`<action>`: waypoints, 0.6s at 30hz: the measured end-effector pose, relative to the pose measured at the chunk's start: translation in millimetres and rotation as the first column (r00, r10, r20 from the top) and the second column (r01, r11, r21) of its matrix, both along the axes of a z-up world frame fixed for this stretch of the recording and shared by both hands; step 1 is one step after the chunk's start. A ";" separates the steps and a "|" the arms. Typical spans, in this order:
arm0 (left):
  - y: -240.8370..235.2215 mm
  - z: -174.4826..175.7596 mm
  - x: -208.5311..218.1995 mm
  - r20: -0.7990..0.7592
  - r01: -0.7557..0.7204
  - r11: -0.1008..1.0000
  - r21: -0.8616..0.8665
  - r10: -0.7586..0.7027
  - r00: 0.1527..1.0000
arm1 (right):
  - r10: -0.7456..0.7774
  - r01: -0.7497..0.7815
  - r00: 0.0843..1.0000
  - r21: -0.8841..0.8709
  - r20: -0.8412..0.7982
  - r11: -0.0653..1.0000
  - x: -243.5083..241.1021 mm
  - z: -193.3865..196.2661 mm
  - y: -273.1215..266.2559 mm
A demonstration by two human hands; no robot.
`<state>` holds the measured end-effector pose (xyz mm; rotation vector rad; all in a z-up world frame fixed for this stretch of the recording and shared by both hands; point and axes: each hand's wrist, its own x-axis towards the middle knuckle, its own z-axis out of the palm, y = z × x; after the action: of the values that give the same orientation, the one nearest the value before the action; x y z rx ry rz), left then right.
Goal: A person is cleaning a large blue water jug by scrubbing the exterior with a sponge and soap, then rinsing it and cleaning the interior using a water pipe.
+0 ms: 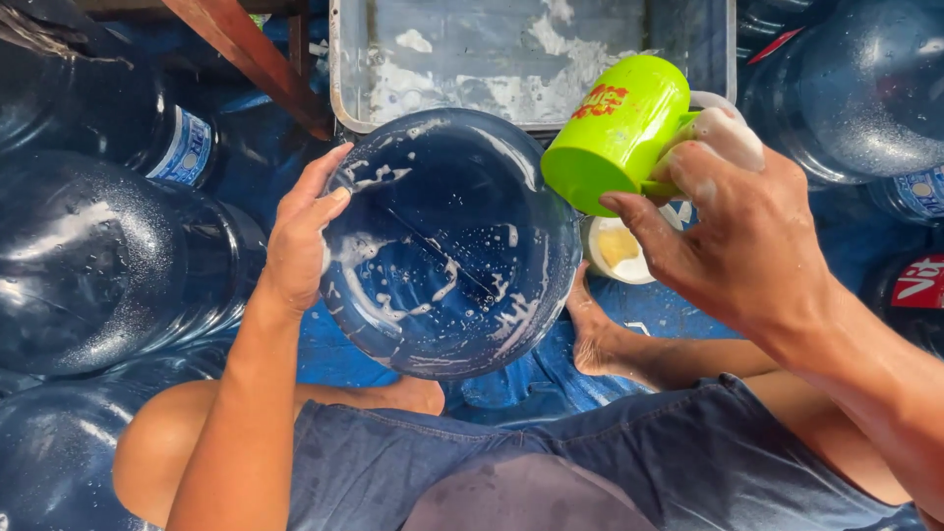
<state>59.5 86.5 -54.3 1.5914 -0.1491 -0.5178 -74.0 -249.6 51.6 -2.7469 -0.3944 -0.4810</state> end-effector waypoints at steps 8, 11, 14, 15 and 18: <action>0.6 -4.6 1.8 0.060 -0.016 0.991 0.130 0.009 0.998 | -0.077 0.077 0.997 -0.195 0.009 0.978 -15.9 -2.7 5.1; 1.6 -6.9 3.0 0.084 -0.023 0.990 0.142 0.011 0.996 | -0.001 0.013 0.999 -0.244 0.049 0.970 -13.1 5.2 6.7; 1.5 -5.8 1.8 0.081 -0.049 0.989 0.140 0.037 0.996 | 0.029 0.000 0.995 -0.288 0.098 0.958 -10.3 -0.7 -7.9; 1.2 -4.5 1.2 0.082 -0.066 0.989 0.136 0.055 0.995 | -0.006 0.045 0.992 -0.314 0.124 0.948 -9.8 -5.6 -15.3; -1.0 4.9 -1.8 0.040 -0.071 0.981 0.183 0.065 0.997 | -0.114 0.125 0.992 -0.330 0.051 0.936 12.7 -19.4 -47.4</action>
<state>57.6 85.5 -49.4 1.7808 -0.0737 -0.4621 -61.2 -297.0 32.2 -3.1086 -0.3436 -0.5312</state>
